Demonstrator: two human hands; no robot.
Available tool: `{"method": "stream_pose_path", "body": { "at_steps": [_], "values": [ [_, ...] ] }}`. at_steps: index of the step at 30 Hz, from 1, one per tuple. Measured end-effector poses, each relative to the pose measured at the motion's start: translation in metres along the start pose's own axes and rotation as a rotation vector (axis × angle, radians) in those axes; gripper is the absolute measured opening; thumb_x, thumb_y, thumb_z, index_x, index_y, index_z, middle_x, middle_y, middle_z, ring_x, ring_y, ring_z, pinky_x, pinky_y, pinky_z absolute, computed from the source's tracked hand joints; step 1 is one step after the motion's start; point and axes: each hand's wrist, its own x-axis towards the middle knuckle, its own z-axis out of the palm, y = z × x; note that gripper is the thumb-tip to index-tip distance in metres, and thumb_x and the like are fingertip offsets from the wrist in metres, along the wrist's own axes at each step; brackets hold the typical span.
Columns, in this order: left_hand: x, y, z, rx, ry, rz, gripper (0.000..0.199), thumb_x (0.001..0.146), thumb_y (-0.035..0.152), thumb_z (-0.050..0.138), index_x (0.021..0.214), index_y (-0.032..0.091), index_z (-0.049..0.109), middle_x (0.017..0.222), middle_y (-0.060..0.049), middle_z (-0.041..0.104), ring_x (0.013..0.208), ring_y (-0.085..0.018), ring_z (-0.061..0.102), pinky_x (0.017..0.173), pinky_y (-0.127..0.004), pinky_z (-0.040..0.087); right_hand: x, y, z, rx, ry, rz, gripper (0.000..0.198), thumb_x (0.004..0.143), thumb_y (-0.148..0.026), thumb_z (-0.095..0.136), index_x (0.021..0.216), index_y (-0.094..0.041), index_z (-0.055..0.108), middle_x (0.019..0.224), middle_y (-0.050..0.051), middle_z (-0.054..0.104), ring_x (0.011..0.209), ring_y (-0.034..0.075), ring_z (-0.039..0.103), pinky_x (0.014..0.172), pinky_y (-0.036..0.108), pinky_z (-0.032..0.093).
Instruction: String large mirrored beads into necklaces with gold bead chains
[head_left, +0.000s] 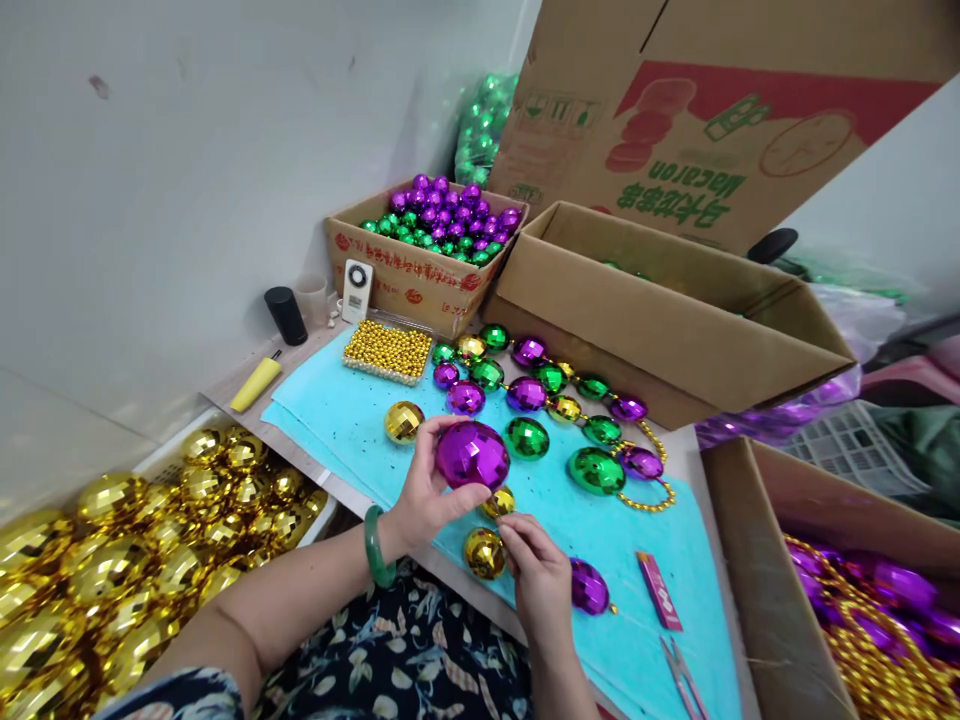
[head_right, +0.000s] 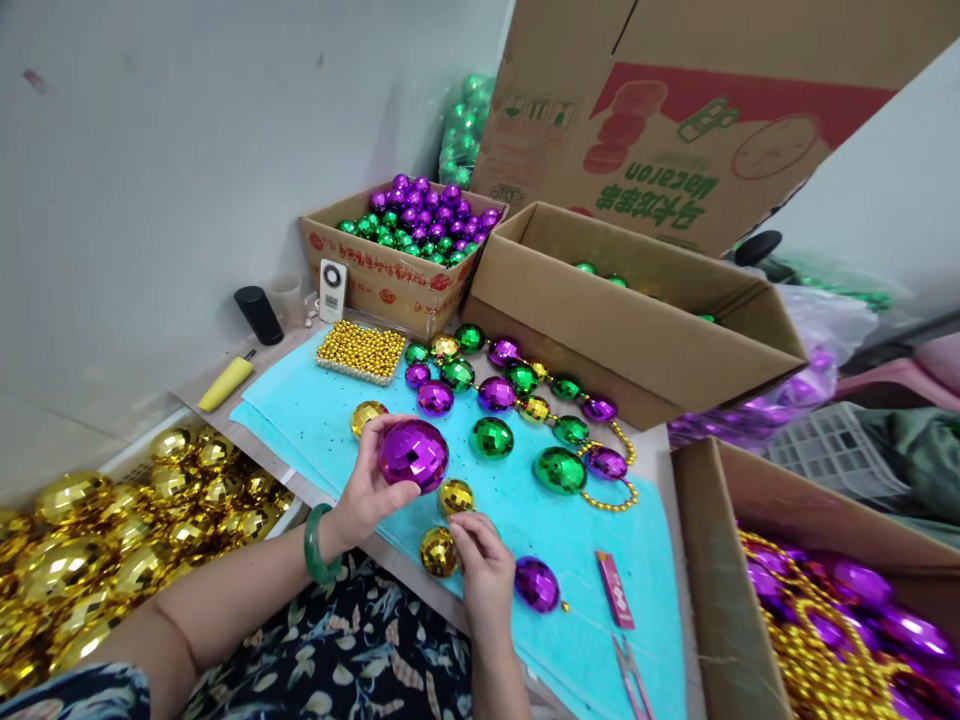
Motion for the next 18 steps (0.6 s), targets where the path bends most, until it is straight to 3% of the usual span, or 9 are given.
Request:
{"method": "stream_pose_path", "body": {
  "at_steps": [6, 13, 18],
  "values": [
    [0.005, 0.004, -0.01, -0.02, 0.014, -0.004, 0.067, 0.065, 0.031, 0.077, 0.119, 0.025, 0.039, 0.128, -0.01, 0.045, 0.112, -0.023, 0.052, 0.091, -0.035, 0.047, 0.007, -0.003, 0.005, -0.037, -0.046, -0.005, 0.02, 0.068, -0.039, 0.071, 0.07, -0.019, 0.072, 0.076, 0.006, 0.067, 0.07, 0.019, 0.058, 0.06, 0.03, 0.047],
    [0.006, 0.007, -0.016, -0.064, 0.042, -0.011, 0.065, 0.066, 0.031, 0.076, 0.119, 0.025, 0.04, 0.127, -0.009, 0.045, 0.112, -0.023, 0.052, 0.092, -0.036, 0.047, 0.007, -0.001, 0.016, -0.003, -0.071, 0.062, 0.022, 0.069, -0.039, 0.07, 0.071, -0.017, 0.071, 0.07, 0.004, 0.064, 0.049, 0.011, 0.046, 0.043, 0.024, 0.036],
    [0.008, 0.003, -0.022, -0.034, 0.052, 0.012, 0.07, 0.064, 0.03, 0.078, 0.123, 0.027, 0.039, 0.132, -0.01, 0.04, 0.116, -0.025, 0.049, 0.095, -0.038, 0.046, 0.012, -0.003, 0.019, -0.036, -0.083, 0.01, 0.023, 0.069, -0.041, 0.069, 0.069, -0.018, 0.07, 0.072, 0.005, 0.065, 0.058, 0.015, 0.052, 0.048, 0.025, 0.04]
  ]
}}
